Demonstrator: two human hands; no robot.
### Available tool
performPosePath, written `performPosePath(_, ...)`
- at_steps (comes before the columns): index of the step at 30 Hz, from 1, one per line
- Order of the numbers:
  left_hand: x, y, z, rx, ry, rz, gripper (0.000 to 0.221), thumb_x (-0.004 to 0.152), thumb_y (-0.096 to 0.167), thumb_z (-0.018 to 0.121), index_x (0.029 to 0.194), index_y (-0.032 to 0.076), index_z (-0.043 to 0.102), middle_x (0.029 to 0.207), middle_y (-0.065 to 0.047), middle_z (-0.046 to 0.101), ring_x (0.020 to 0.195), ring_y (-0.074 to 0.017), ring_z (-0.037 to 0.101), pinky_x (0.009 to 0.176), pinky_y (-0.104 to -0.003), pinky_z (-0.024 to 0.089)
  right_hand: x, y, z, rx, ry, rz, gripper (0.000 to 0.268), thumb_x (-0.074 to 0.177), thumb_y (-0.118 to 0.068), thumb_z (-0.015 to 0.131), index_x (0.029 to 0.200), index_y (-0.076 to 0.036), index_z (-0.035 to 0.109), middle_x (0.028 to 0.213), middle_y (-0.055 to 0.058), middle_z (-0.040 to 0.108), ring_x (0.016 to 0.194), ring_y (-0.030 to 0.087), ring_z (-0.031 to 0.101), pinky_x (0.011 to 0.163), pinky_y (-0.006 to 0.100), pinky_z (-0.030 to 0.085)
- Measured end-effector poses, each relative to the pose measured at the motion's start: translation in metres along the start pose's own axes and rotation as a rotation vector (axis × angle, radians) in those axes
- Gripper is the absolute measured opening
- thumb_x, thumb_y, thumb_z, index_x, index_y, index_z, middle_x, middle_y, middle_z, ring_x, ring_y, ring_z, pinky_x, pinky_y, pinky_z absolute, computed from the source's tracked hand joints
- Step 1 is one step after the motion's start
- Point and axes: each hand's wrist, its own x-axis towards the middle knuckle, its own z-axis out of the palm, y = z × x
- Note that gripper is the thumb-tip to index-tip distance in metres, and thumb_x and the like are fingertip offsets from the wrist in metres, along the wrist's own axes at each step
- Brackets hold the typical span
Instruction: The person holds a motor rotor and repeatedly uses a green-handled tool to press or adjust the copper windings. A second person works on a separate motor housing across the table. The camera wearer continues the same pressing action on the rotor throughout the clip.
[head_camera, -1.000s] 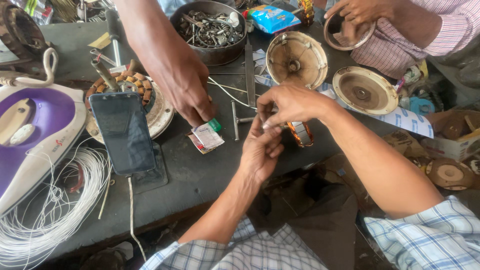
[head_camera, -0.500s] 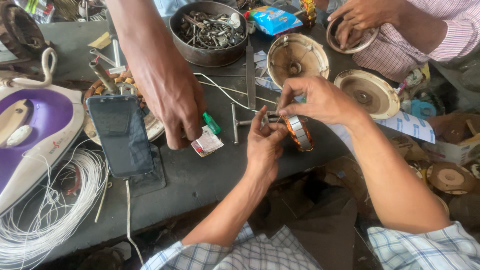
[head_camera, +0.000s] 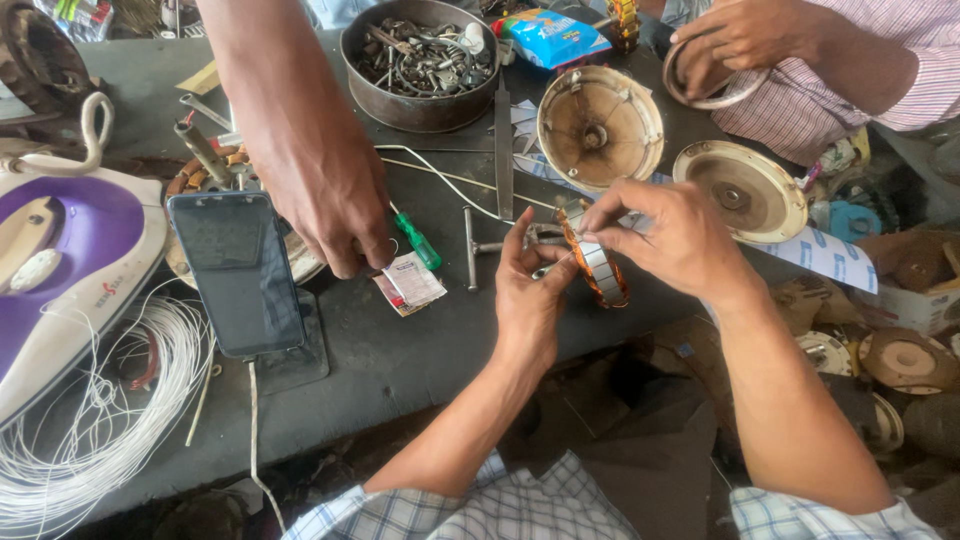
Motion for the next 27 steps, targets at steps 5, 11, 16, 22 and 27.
performPosePath(5,-0.006,0.006,0.004,0.114,-0.054,0.269,0.084,0.089,-0.012,0.064,0.162,0.006,0.027,0.121,-0.007,0.062,0.093,-0.0064,0.065,0.078,-0.019,0.056,-0.012,-0.006,0.009,-0.029,0.089,-0.065,0.015,0.086,-0.006,0.079,0.098,-0.003,0.070,0.098,0.007,0.076,0.095,0.020,0.076,0.076,0.033,0.059)
performPosePath(11,-0.015,0.020,0.004,0.373,-0.132,0.414,0.088,0.091,-0.011,0.061,0.166,0.011,0.022,0.135,-0.009,0.067,0.065,0.0011,0.044,0.057,-0.016,0.043,-0.016,-0.002,0.013,-0.052,0.110,-0.061,0.017,0.084,-0.006,0.080,0.097,-0.005,0.069,0.097,0.007,0.076,0.094,0.022,0.075,0.077,0.034,0.057)
performPosePath(16,-0.016,0.022,-0.005,0.592,-0.105,0.498,0.088,0.088,-0.009,0.064,0.164,0.010,0.026,0.125,-0.007,0.072,0.056,-0.0012,0.041,0.050,-0.019,0.038,-0.017,0.002,0.017,-0.038,0.172,-0.161,0.019,0.083,-0.003,0.081,0.098,-0.004,0.068,0.102,0.007,0.075,0.098,0.023,0.074,0.083,0.034,0.057)
performPosePath(22,-0.017,0.017,-0.012,0.873,-0.095,0.725,0.085,0.091,-0.003,0.070,0.164,0.008,0.028,0.118,-0.006,0.073,0.063,-0.0113,0.061,0.055,-0.026,0.049,-0.019,0.005,0.019,0.000,0.182,-0.123,0.018,0.083,0.000,0.080,0.097,-0.003,0.068,0.100,0.006,0.074,0.096,0.021,0.075,0.082,0.032,0.057)
performPosePath(27,-0.020,0.017,-0.008,0.893,-0.116,0.849,0.086,0.091,-0.003,0.070,0.163,0.005,0.025,0.133,-0.011,0.070,0.085,-0.0218,0.075,0.065,-0.030,0.057,-0.018,0.004,0.018,0.008,0.185,-0.112,0.018,0.083,0.001,0.080,0.096,-0.002,0.069,0.098,0.007,0.074,0.095,0.021,0.074,0.081,0.032,0.057)
